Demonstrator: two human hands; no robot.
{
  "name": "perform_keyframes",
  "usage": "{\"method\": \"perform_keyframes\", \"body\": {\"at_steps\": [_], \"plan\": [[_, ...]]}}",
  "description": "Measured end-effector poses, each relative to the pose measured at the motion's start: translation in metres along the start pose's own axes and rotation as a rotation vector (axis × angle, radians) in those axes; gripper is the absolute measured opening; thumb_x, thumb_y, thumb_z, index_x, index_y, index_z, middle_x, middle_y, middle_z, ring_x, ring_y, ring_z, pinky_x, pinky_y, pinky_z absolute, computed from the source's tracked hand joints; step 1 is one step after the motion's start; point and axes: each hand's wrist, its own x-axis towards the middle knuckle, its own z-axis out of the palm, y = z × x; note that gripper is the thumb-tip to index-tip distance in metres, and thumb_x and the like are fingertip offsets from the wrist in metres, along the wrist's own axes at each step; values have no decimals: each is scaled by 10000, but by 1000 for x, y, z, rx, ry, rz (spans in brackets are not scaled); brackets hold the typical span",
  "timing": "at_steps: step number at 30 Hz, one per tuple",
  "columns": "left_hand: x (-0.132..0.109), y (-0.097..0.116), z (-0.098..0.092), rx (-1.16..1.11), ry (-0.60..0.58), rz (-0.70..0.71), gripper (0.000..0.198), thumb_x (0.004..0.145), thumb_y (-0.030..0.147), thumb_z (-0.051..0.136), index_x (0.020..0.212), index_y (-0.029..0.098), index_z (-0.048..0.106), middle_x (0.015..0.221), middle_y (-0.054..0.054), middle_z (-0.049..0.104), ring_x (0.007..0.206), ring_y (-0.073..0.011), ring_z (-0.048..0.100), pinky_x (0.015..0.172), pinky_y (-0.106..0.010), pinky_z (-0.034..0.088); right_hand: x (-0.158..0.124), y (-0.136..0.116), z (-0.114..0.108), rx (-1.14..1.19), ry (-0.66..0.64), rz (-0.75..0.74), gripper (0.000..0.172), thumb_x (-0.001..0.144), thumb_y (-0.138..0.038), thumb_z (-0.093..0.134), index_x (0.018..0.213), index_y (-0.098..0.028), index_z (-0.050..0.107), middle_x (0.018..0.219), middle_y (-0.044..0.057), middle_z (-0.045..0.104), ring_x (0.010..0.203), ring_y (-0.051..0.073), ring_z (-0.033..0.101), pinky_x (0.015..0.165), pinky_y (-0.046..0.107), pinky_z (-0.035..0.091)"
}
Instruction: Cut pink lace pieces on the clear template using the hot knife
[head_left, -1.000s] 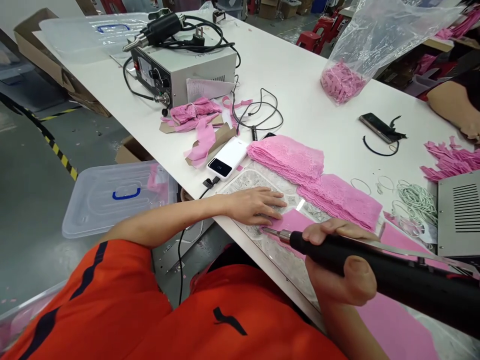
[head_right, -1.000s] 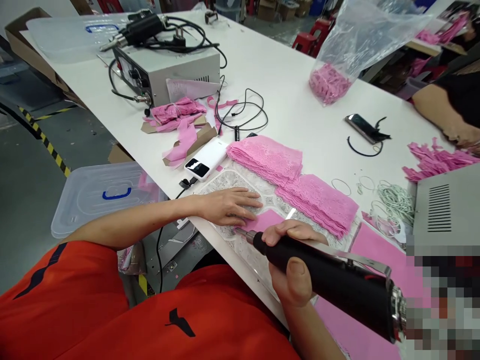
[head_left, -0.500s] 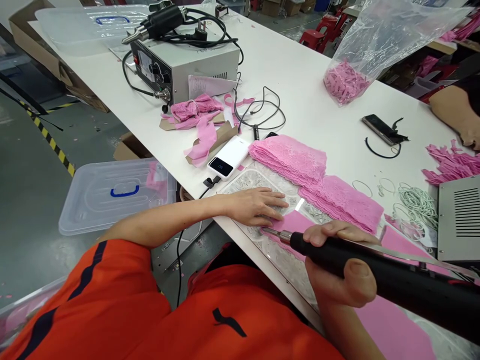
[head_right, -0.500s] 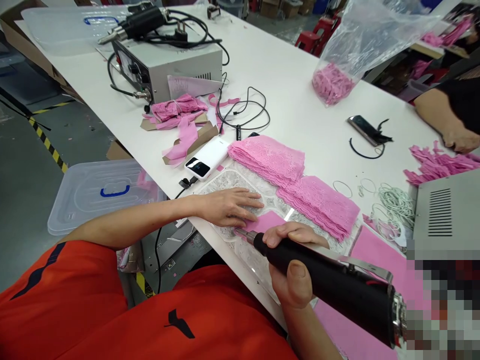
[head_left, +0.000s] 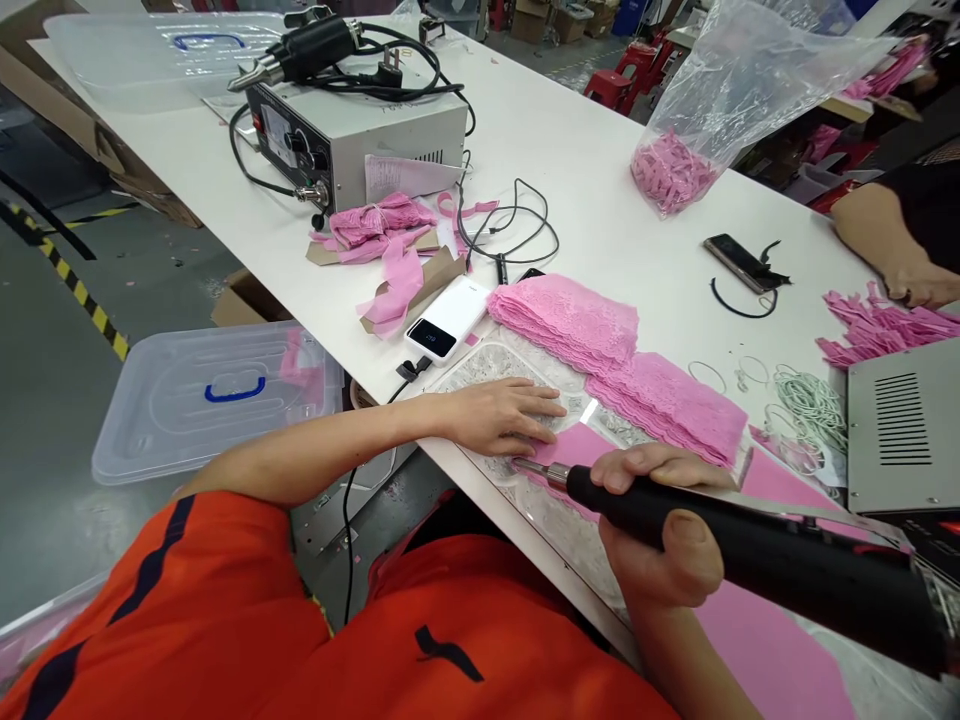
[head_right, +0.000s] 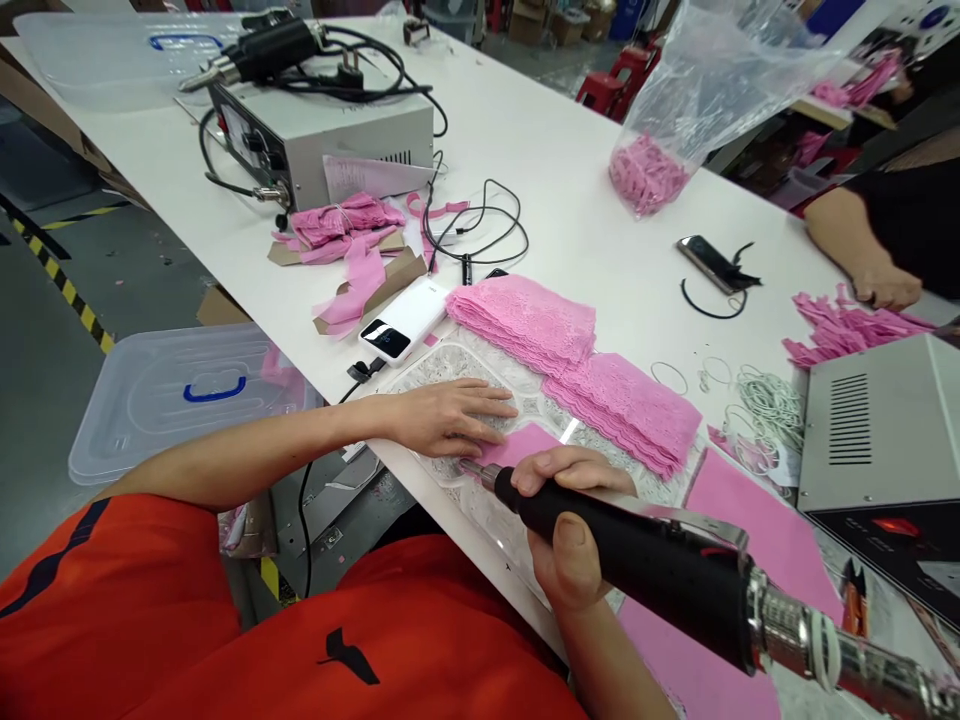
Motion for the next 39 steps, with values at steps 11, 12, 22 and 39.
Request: {"method": "perform_keyframes", "body": {"at_steps": [11,12,22,39], "plan": [[-6,-1,-9,-46,31,94,321,985,222,456,1243,218,647,1377,-73,588,1402,-287,409,1143,-485,353,41,-4,-41,-168,318,-165,116,750,-266,565,828,-203,625,784,-9,595,555,109,561,541,309,493],[-6,-1,-10,-38,5,96,333,982,217,456,1263,224,635,1396,-63,572,1412,-286,394,1155,-488,337,44,-1,-43,-173,331,-166,111,752,-264,567,828,-206,623,788,-11,593,561,108,563,550,310,495],[-6,0,-12,-14,-51,109,361,973,203,447,1286,239,623,1446,-19,519,1442,-278,338,1194,-480,286,46,16,-44,-188,323,-131,129,758,-302,587,851,-216,611,801,-20,594,583,110,570,581,325,515],[-6,-1,-13,-49,-22,113,355,953,194,489,1272,252,632,1386,-53,582,1422,-277,377,1175,-479,313,50,13,-43,-166,302,-137,87,766,-270,595,826,-207,602,811,-20,595,592,102,577,595,318,517]]}}
